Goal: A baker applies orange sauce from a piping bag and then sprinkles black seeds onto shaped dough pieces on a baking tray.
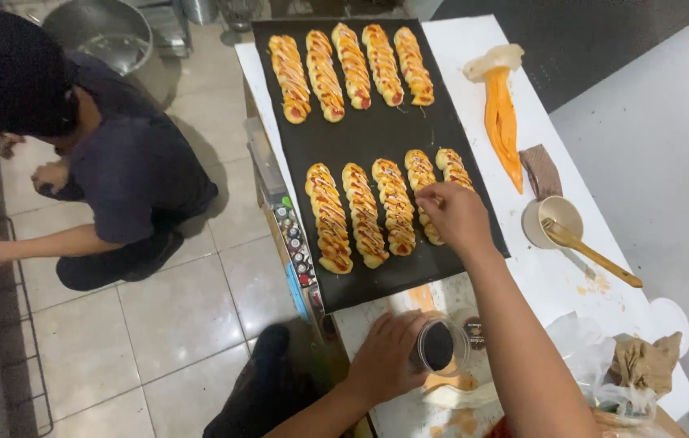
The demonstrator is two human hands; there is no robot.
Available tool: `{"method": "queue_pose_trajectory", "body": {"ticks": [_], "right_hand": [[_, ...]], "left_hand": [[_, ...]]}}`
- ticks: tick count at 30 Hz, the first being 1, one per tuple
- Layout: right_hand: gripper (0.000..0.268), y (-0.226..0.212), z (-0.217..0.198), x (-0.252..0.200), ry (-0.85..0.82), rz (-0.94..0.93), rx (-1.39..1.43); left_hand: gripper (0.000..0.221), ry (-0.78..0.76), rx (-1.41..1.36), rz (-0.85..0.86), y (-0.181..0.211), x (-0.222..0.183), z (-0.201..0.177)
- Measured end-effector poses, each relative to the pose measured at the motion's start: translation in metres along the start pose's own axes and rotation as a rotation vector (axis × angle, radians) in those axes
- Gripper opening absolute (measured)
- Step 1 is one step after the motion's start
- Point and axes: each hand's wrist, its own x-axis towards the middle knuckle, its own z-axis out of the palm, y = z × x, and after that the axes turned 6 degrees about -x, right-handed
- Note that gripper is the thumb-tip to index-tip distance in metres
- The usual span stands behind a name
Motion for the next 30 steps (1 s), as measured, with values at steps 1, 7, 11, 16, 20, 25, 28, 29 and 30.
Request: {"method": "queue_pose_trajectory", "body": {"ticks": [1,7,11,16,20,25,28,29,30], "right_hand": [[0.018,0.0,-0.008,-0.021,0.009,-0.006,0.005],[0.035,0.057,0.009,-0.153,-0.164,0.304,-0.002],[0.026,0.066,0.044,-0.197,-0.199,0.259,0.034],[0.026,0.032,0.036,-0.23,-0.435,0.127,-0.224],[0.024,-0.02,0.043,-0.239,-0.726,0.337,-0.415],[0.013,-0.023,0.031,-0.298,-0.253,-0.344,-0.16],[0.007,-0.031,0.026,-0.305,-0.034,-0.6,-0.207],[0.008,-0.037,0.017,-0.306,-0.045,-0.561,-0.14],[0.011,-0.044,0.009,-0.306,-0.061,-0.526,-0.074]], "left_hand": [[0.084,0.003,0.011,0.004,0.001,-0.001,-0.001],[0.11,-0.062,-0.076,-0.231,0.008,0.013,-0.001],[0.093,0.147,0.079,-0.086,-0.003,0.016,0.016],[0.024,0.043,0.142,-0.343,0.117,-0.007,-0.04],[0.058,-0.047,-0.121,-0.335,0.145,-0.054,-0.049],[0.089,-0.028,-0.171,-0.4,0.156,-0.1,-0.056],[0.098,0.008,-0.167,-0.554,0.169,-0.113,-0.064],[0.097,0.03,-0.172,-0.556,0.169,-0.116,-0.066],[0.096,0.056,-0.18,-0.562,0.169,-0.12,-0.068]]}}
